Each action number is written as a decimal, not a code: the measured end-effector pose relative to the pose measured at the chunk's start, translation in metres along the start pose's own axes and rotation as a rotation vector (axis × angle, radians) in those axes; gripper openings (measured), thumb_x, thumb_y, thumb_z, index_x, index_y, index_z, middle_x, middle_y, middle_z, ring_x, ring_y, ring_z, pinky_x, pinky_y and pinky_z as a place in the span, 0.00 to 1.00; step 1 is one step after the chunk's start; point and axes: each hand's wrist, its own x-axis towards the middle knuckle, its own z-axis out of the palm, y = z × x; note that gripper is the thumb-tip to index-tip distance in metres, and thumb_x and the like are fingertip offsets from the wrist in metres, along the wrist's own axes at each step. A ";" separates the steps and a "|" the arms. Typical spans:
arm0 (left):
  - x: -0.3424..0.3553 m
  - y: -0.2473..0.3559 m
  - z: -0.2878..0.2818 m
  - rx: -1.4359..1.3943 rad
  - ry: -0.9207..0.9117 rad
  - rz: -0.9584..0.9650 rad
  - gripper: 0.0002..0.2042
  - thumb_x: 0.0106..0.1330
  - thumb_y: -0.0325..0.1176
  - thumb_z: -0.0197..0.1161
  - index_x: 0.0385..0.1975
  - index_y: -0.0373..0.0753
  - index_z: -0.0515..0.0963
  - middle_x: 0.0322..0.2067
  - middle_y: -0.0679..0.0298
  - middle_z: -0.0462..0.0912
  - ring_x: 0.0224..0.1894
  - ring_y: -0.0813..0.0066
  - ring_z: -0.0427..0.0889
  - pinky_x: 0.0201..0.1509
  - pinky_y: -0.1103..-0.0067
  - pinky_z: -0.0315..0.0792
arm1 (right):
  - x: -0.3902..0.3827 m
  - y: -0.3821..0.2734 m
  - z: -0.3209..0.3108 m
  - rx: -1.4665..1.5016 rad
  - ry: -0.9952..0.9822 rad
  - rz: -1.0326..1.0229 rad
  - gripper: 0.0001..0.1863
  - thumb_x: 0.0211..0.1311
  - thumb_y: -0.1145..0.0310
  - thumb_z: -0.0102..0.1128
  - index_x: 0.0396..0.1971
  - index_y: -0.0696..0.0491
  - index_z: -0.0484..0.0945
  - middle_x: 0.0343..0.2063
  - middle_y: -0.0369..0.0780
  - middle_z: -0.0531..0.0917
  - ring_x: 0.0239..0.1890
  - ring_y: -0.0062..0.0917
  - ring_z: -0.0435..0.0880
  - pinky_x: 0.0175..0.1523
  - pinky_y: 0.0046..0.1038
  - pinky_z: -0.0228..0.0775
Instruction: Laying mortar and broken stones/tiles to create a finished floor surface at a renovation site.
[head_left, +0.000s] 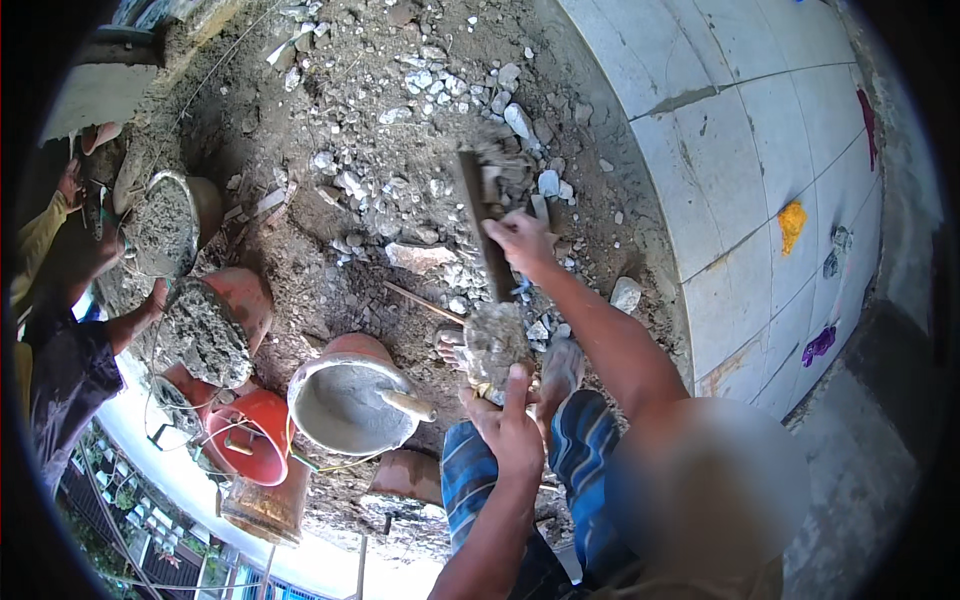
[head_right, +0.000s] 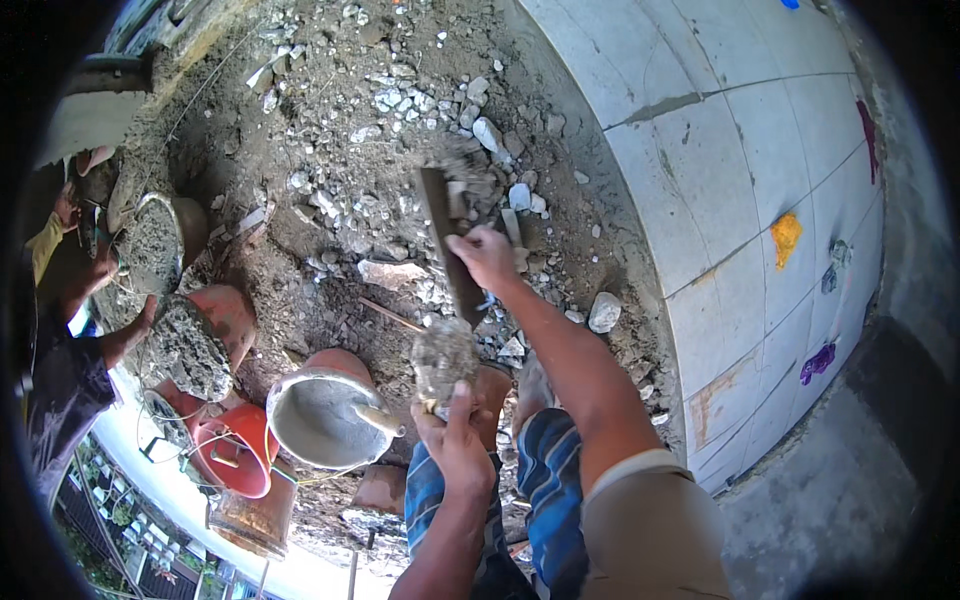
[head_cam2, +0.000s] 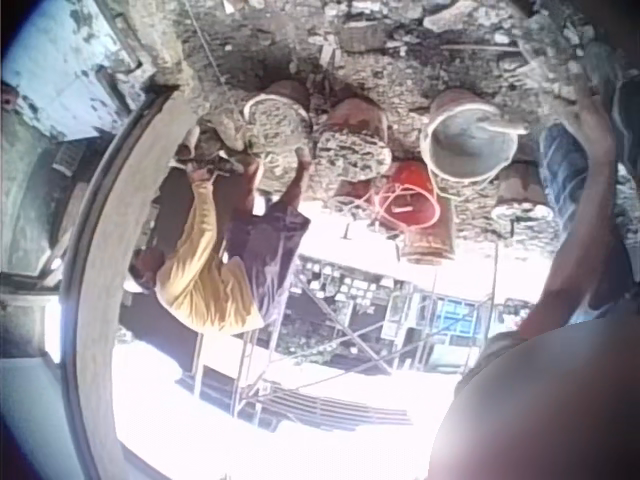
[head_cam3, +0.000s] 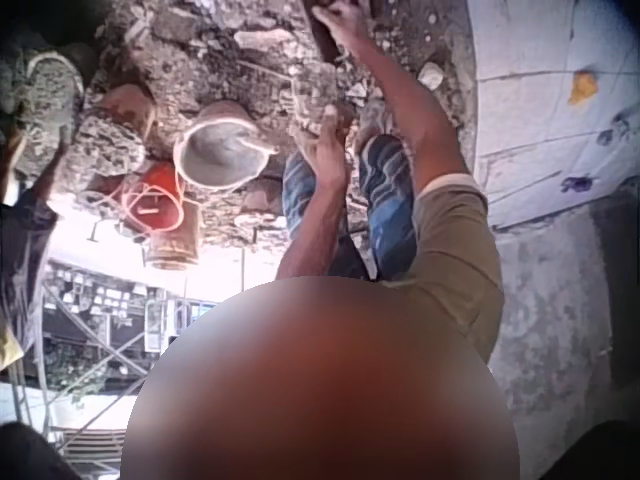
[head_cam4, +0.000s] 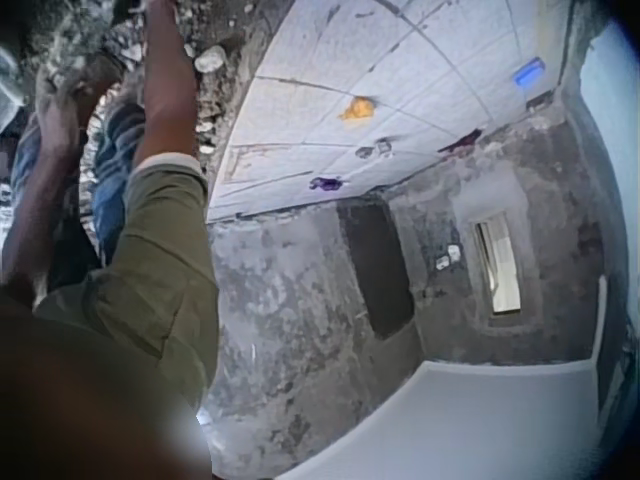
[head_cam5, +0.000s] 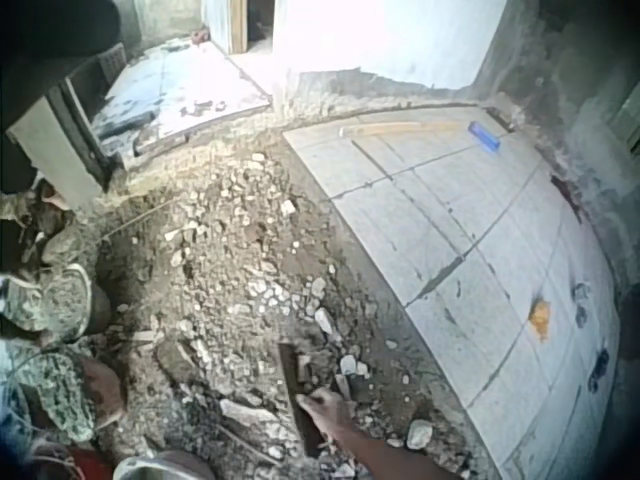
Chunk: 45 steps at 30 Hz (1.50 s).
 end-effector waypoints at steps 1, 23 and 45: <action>0.003 -0.006 0.004 0.013 0.011 -0.011 0.22 0.68 0.36 0.65 0.55 0.36 0.65 0.39 0.63 0.78 0.36 0.78 0.78 0.36 0.80 0.73 | -0.007 0.006 -0.016 -0.005 0.064 0.077 0.24 0.59 0.49 0.68 0.23 0.59 0.82 0.17 0.38 0.80 0.22 0.23 0.77 0.30 0.32 0.69; -0.006 -0.083 -0.048 0.029 0.061 0.052 0.24 0.67 0.42 0.66 0.53 0.37 0.63 0.35 0.63 0.77 0.32 0.78 0.77 0.30 0.82 0.72 | -0.092 0.013 -0.029 0.213 -0.099 0.101 0.17 0.66 0.54 0.65 0.29 0.54 0.75 0.14 0.29 0.68 0.09 0.13 0.62 0.12 0.21 0.52; 0.049 -0.050 -0.011 0.493 -0.209 0.135 0.20 0.67 0.38 0.65 0.51 0.34 0.69 0.30 0.64 0.78 0.28 0.81 0.76 0.30 0.84 0.70 | -0.213 0.138 -0.206 -0.426 0.425 0.167 0.20 0.62 0.55 0.68 0.35 0.60 0.78 0.28 0.39 0.81 0.28 0.26 0.79 0.35 0.30 0.73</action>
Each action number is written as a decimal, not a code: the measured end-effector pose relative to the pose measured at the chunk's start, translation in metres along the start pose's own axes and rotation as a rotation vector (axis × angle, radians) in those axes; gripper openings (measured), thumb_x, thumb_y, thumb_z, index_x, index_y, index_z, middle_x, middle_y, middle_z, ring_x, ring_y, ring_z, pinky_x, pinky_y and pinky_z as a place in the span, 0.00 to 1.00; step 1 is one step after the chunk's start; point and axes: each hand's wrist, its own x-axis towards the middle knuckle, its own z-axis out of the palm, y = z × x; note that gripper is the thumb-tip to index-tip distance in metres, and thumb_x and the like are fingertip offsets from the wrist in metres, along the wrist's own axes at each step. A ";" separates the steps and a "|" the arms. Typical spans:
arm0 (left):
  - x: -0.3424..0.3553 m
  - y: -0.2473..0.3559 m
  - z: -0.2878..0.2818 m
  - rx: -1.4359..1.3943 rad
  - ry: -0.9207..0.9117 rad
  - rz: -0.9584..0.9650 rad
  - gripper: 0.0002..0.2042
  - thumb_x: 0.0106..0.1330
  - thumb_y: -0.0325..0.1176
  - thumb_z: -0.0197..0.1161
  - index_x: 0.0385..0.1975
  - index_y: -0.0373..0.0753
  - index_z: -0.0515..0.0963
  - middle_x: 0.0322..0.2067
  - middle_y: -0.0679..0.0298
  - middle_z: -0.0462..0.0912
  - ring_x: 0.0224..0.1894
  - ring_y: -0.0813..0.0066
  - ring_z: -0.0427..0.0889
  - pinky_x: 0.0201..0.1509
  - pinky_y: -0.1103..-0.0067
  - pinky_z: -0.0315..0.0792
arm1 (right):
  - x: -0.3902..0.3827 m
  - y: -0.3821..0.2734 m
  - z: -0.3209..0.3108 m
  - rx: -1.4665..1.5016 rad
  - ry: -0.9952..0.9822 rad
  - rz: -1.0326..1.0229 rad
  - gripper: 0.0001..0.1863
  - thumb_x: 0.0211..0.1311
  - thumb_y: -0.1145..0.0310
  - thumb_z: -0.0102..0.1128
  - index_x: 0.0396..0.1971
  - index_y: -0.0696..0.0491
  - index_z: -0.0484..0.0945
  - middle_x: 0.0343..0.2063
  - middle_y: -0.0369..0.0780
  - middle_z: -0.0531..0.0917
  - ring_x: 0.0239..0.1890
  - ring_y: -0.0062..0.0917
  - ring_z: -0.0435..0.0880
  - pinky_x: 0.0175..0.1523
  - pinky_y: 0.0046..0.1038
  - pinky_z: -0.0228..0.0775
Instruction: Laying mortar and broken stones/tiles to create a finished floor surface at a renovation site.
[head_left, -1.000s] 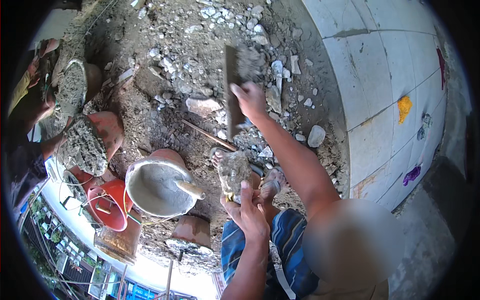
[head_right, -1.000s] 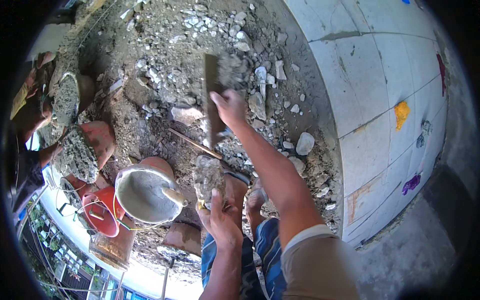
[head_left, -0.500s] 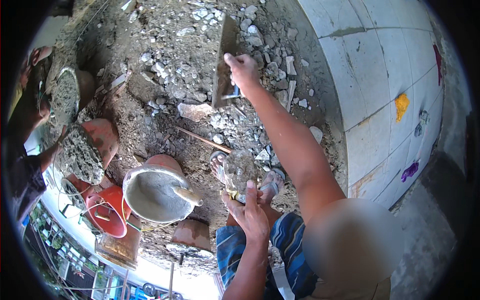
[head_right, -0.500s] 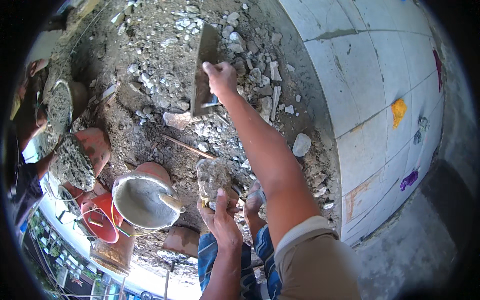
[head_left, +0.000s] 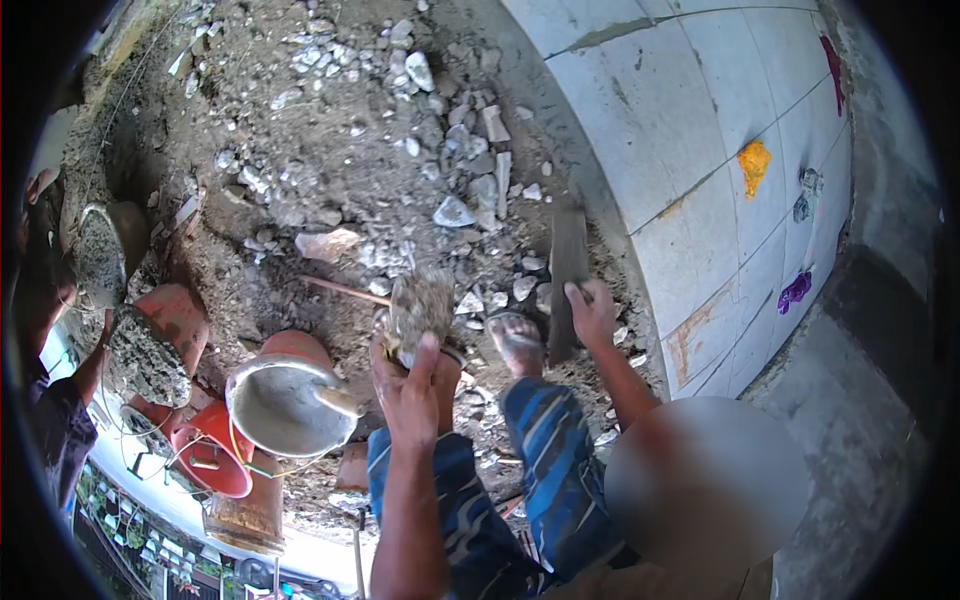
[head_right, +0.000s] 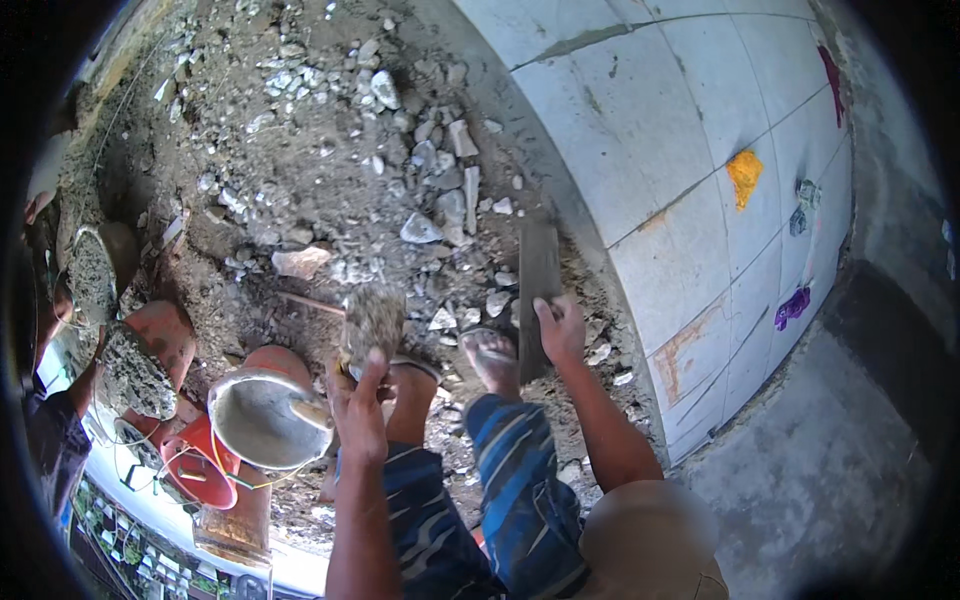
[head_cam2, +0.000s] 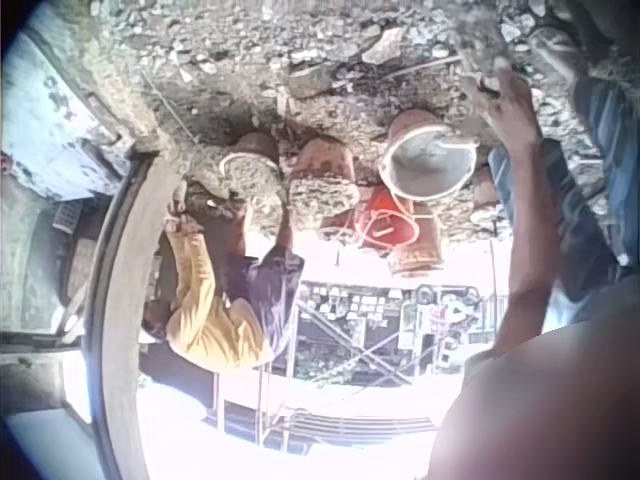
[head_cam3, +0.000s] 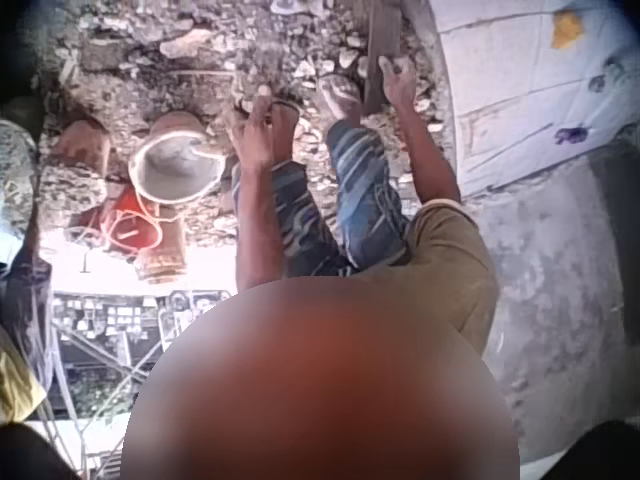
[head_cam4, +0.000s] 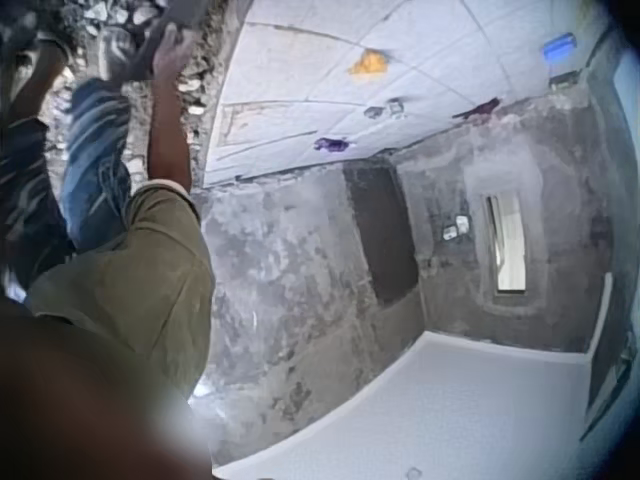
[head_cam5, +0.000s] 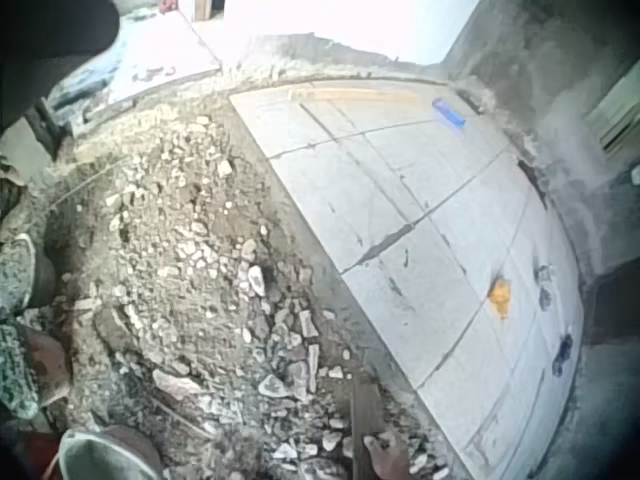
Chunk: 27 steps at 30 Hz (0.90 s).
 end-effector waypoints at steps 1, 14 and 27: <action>-0.006 0.000 0.005 -0.033 -0.102 -0.049 0.19 0.68 0.38 0.65 0.51 0.34 0.69 0.31 0.64 0.78 0.29 0.82 0.76 0.31 0.84 0.70 | -0.007 0.010 -0.011 0.004 -0.006 0.000 0.20 0.62 0.55 0.68 0.35 0.60 0.78 0.28 0.39 0.81 0.28 0.26 0.79 0.35 0.30 0.73; 0.131 -0.173 0.190 0.902 -0.200 0.734 0.31 0.57 0.46 0.74 0.55 0.36 0.71 0.40 0.58 0.80 0.35 0.65 0.81 0.39 0.72 0.76 | -0.034 0.212 -0.022 -0.412 -0.038 -0.071 0.26 0.63 0.56 0.62 0.52 0.61 0.75 0.46 0.56 0.80 0.50 0.49 0.80 0.54 0.43 0.71; 0.157 -0.174 0.225 0.880 -0.231 0.983 0.31 0.60 0.53 0.67 0.57 0.38 0.74 0.52 0.46 0.76 0.51 0.46 0.79 0.51 0.60 0.75 | -0.034 0.203 -0.032 -0.132 0.020 0.073 0.26 0.60 0.49 0.66 0.45 0.57 0.77 0.38 0.53 0.83 0.44 0.50 0.83 0.48 0.42 0.74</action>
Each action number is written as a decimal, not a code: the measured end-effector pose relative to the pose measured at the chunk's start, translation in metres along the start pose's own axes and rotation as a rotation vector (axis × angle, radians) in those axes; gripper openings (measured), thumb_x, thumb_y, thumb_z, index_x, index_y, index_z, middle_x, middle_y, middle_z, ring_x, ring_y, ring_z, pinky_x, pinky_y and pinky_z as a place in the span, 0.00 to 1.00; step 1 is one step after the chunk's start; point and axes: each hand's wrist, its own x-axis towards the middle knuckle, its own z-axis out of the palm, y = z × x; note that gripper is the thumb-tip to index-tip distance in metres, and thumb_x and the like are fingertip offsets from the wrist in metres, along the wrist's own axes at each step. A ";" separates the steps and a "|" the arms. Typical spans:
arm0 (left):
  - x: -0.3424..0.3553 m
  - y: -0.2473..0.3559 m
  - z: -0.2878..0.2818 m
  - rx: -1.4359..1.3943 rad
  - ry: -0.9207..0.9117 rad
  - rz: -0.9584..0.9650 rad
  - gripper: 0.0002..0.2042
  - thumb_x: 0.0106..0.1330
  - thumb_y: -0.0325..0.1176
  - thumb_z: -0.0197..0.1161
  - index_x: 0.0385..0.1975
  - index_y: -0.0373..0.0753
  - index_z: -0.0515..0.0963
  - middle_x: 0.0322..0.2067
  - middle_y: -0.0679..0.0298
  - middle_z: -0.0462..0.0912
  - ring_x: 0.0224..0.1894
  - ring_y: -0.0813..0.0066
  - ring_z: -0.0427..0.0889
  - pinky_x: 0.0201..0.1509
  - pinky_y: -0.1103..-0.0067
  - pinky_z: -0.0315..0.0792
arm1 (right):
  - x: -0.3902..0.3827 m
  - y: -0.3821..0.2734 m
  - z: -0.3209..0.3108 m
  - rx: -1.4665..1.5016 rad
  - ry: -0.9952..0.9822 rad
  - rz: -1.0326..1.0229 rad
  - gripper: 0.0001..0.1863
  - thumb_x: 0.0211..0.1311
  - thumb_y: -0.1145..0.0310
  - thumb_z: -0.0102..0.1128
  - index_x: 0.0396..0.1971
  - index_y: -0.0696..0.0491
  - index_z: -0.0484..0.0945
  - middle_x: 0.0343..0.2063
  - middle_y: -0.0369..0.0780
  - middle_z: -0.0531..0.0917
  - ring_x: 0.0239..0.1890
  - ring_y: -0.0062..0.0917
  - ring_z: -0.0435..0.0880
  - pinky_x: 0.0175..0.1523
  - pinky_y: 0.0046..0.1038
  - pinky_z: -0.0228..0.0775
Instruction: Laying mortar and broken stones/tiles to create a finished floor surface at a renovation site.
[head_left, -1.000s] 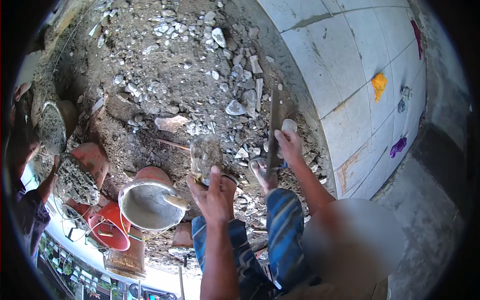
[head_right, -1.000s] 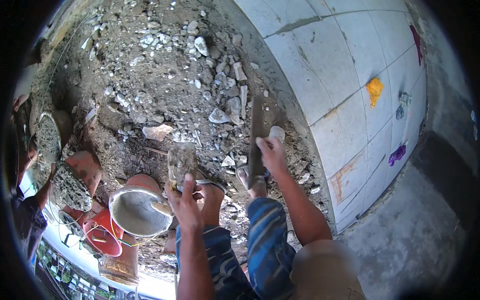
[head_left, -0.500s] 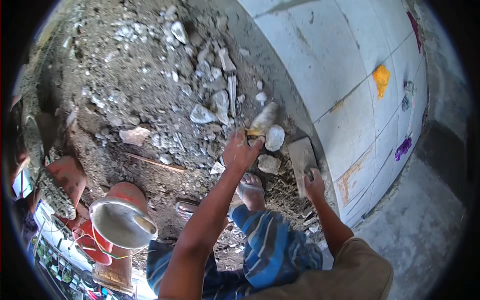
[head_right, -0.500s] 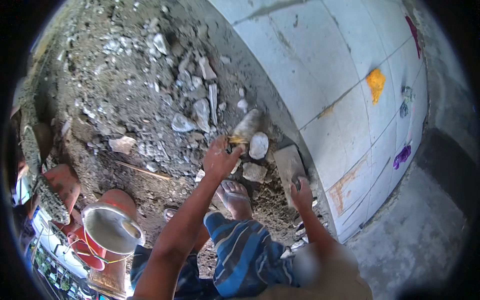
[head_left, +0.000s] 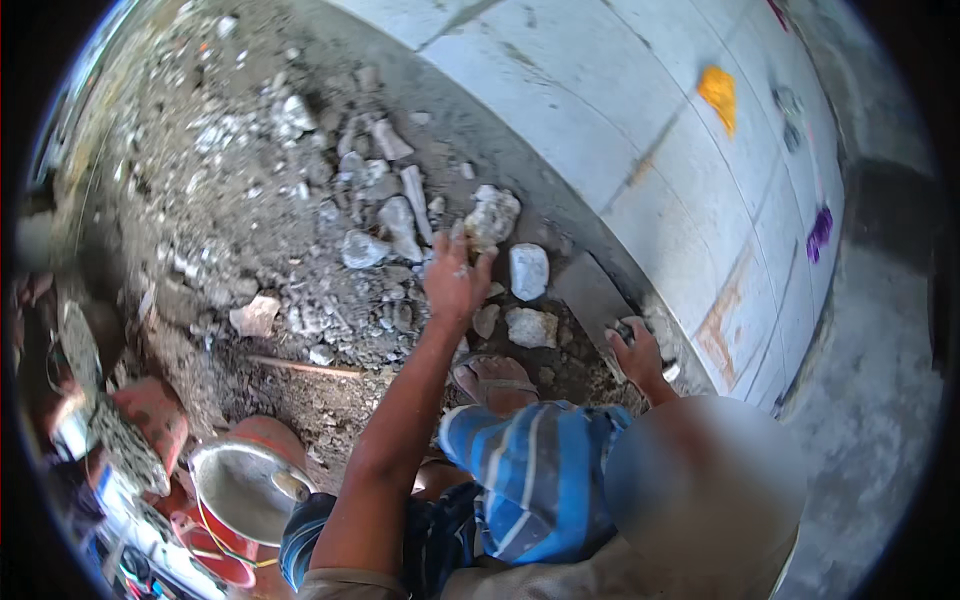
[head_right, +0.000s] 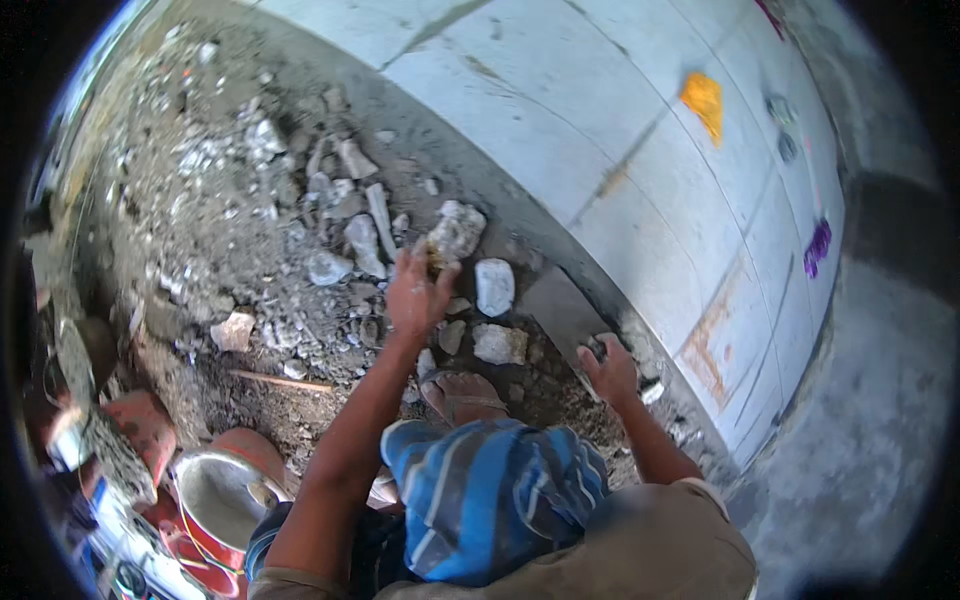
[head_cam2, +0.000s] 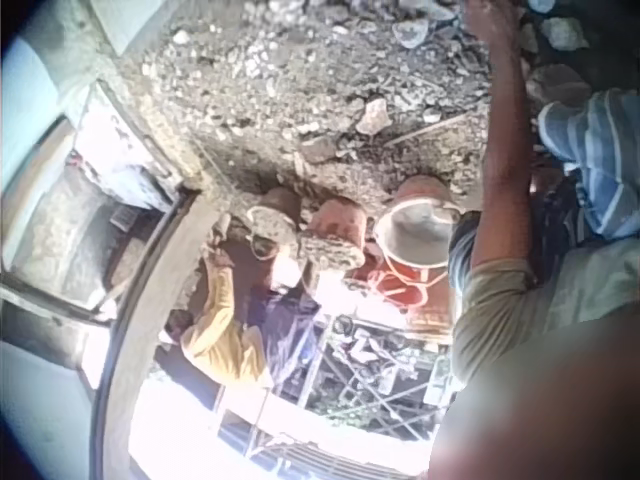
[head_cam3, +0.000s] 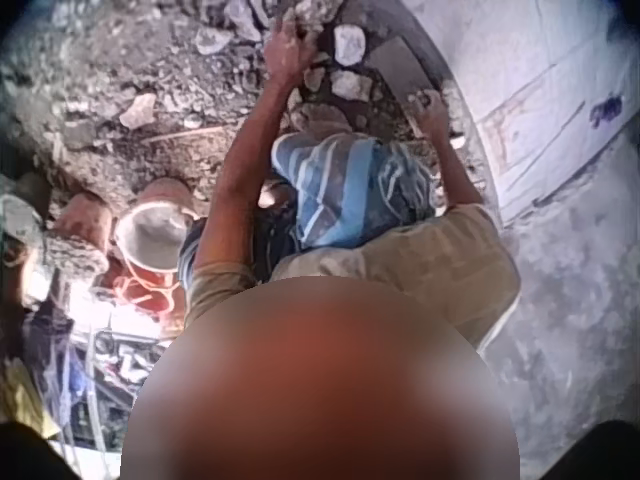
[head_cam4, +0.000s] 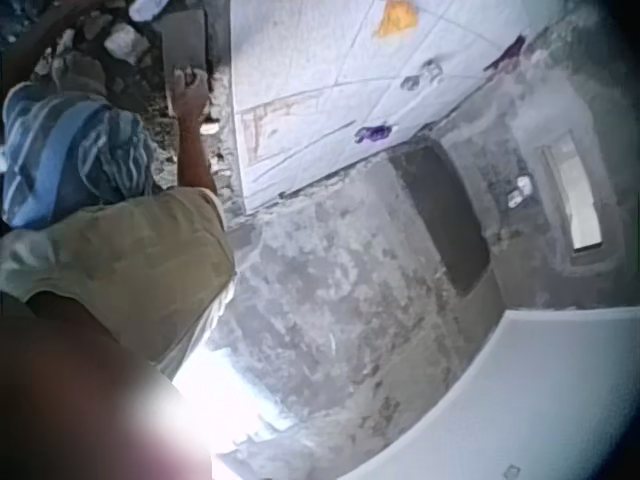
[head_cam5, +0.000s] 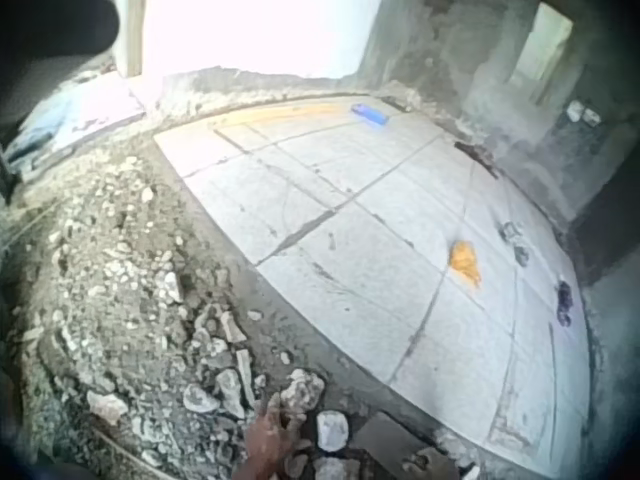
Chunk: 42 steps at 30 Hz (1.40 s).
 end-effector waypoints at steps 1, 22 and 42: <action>-0.001 -0.002 0.002 0.054 0.057 0.024 0.29 0.60 0.54 0.66 0.54 0.38 0.76 0.54 0.47 0.77 0.51 0.47 0.80 0.49 0.60 0.76 | -0.009 0.004 -0.002 -0.074 -0.027 0.055 0.26 0.60 0.47 0.65 0.43 0.56 0.77 0.36 0.53 0.83 0.43 0.49 0.83 0.47 0.42 0.74; -0.010 -0.008 0.001 0.155 -0.128 0.642 0.30 0.60 0.44 0.71 0.61 0.40 0.70 0.53 0.49 0.75 0.54 0.45 0.77 0.52 0.59 0.75 | -0.068 -0.002 0.029 0.235 -0.063 0.214 0.29 0.62 0.40 0.57 0.34 0.57 0.77 0.28 0.53 0.82 0.35 0.52 0.82 0.42 0.50 0.72; -0.039 -0.043 -0.021 -0.046 -0.034 0.167 0.11 0.66 0.43 0.62 0.37 0.42 0.81 0.37 0.56 0.83 0.38 0.50 0.84 0.38 0.60 0.79 | 0.023 -0.049 0.010 0.244 0.164 -0.474 0.18 0.65 0.56 0.62 0.42 0.57 0.77 0.22 0.41 0.79 0.24 0.34 0.79 0.34 0.37 0.73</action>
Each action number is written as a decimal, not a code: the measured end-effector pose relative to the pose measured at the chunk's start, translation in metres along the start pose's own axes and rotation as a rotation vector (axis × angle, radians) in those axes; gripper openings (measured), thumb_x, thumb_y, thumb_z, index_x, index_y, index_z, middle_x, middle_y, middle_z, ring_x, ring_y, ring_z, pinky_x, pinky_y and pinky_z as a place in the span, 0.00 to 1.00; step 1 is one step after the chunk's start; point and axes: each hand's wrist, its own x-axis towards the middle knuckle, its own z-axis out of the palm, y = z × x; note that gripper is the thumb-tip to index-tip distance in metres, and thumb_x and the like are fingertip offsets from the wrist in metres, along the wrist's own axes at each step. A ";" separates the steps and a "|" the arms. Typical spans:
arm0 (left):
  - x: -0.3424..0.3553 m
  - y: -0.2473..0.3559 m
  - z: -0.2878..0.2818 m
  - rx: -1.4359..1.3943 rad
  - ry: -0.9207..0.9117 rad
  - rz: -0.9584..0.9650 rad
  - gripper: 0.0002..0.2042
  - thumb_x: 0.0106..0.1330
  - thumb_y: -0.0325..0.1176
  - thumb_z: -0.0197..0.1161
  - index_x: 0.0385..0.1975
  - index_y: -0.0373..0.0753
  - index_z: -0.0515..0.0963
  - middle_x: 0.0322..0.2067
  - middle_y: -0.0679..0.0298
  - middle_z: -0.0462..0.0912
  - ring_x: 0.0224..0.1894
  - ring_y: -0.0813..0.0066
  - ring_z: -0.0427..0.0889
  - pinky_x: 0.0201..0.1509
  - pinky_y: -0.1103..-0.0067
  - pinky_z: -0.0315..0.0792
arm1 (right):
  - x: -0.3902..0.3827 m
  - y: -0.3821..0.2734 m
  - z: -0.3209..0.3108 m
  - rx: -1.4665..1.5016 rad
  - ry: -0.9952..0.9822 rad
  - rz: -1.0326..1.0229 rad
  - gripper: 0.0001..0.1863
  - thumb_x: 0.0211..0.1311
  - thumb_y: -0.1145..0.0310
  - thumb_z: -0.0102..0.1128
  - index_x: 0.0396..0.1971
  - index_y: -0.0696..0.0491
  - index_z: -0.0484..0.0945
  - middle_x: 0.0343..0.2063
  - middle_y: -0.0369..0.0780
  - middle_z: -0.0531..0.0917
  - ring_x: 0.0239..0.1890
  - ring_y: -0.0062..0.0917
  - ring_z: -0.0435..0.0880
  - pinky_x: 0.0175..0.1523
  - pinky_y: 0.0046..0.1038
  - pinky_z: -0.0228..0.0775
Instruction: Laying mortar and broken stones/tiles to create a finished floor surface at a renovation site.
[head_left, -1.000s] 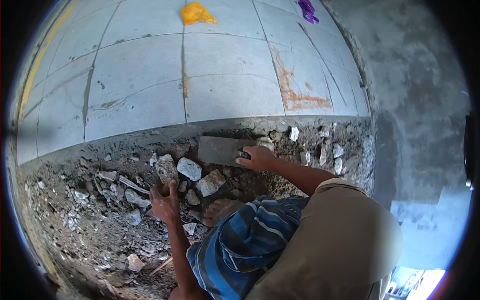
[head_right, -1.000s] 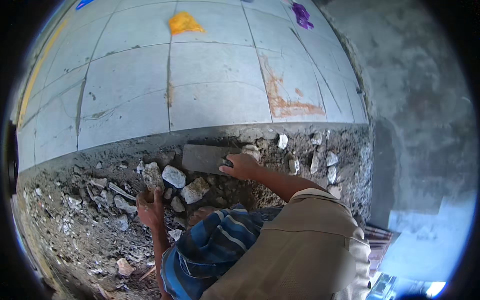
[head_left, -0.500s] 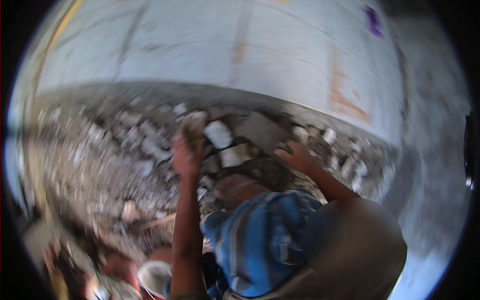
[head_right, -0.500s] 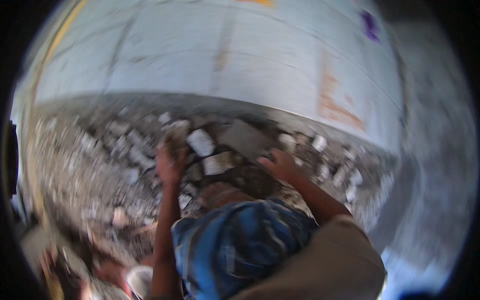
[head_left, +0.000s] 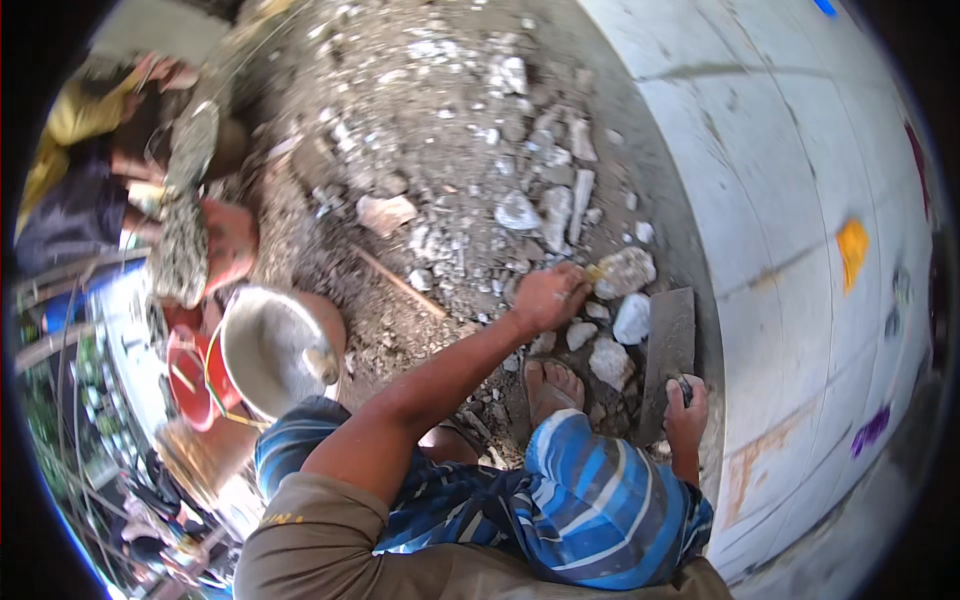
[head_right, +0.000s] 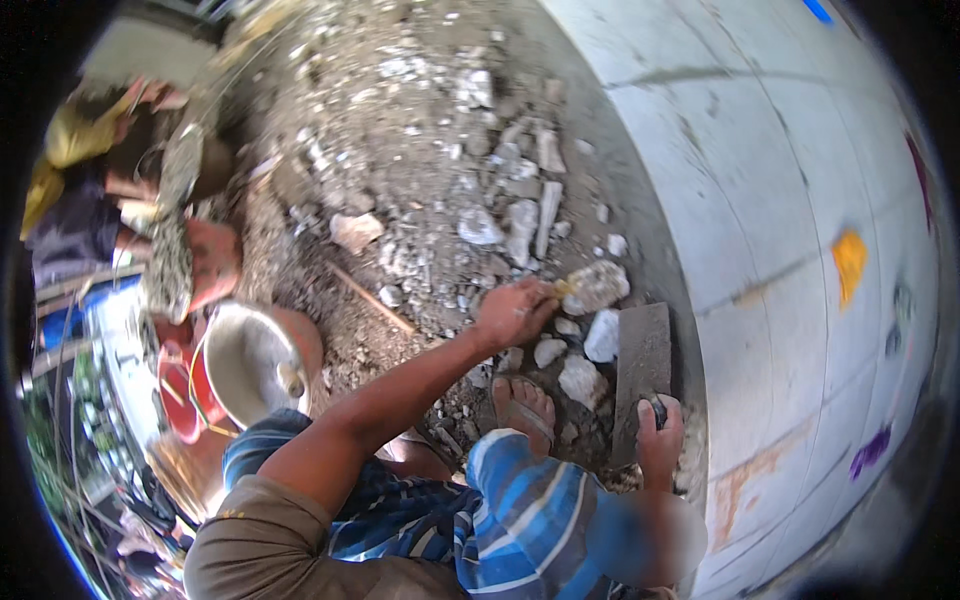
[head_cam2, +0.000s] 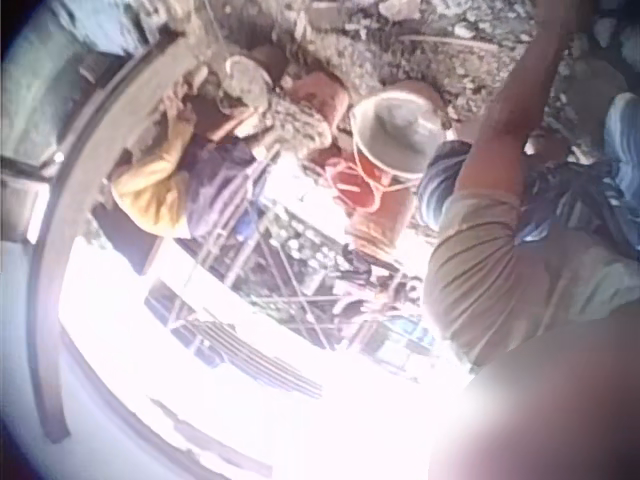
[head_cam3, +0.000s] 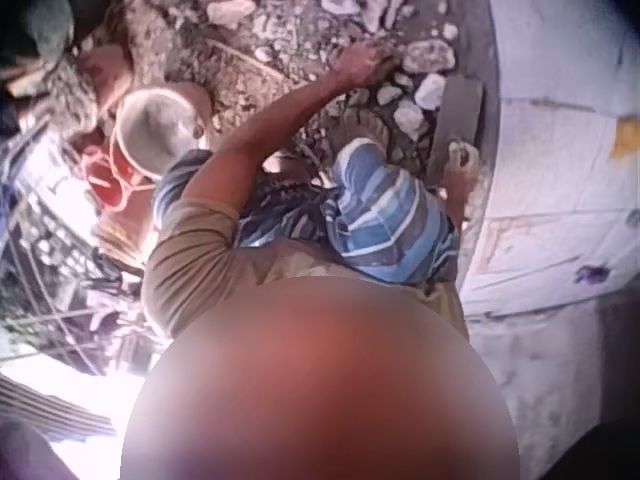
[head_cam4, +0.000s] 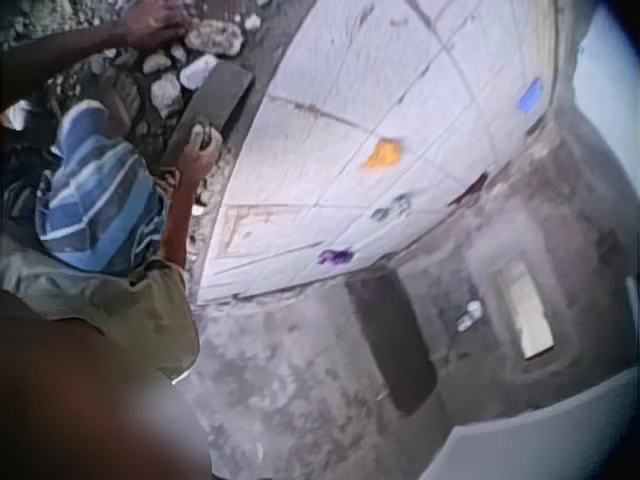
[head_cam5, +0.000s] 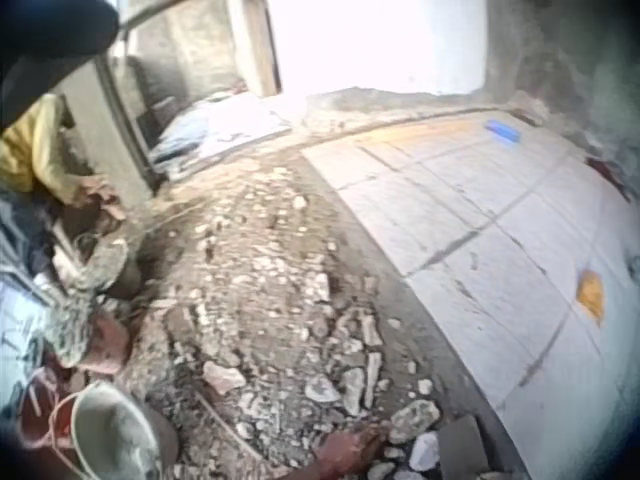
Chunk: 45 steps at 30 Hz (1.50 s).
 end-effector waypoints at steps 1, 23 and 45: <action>-0.007 0.000 -0.008 0.010 0.039 -0.029 0.11 0.66 0.43 0.62 0.37 0.42 0.81 0.37 0.56 0.83 0.38 0.50 0.84 0.38 0.60 0.79 | 0.017 -0.025 -0.006 0.230 -0.158 0.278 0.16 0.67 0.57 0.61 0.43 0.56 0.77 0.21 0.36 0.77 0.21 0.26 0.75 0.28 0.31 0.69; -0.065 -0.145 -0.179 0.442 0.667 -0.404 0.35 0.56 0.49 0.73 0.63 0.45 0.69 0.63 0.50 0.67 0.63 0.47 0.68 0.64 0.60 0.66 | 0.106 -0.174 0.142 0.999 -0.620 0.733 0.14 0.70 0.50 0.58 0.36 0.46 0.78 0.12 0.24 0.63 0.09 0.10 0.57 0.13 0.20 0.46; -0.029 -0.136 -0.177 -0.052 0.808 -0.786 0.47 0.48 0.56 0.79 0.62 0.32 0.64 0.57 0.46 0.68 0.57 0.55 0.75 0.59 0.66 0.74 | 0.180 -0.222 0.170 1.079 -0.508 0.672 0.19 0.67 0.47 0.61 0.34 0.49 0.74 0.14 0.26 0.64 0.09 0.12 0.59 0.13 0.19 0.50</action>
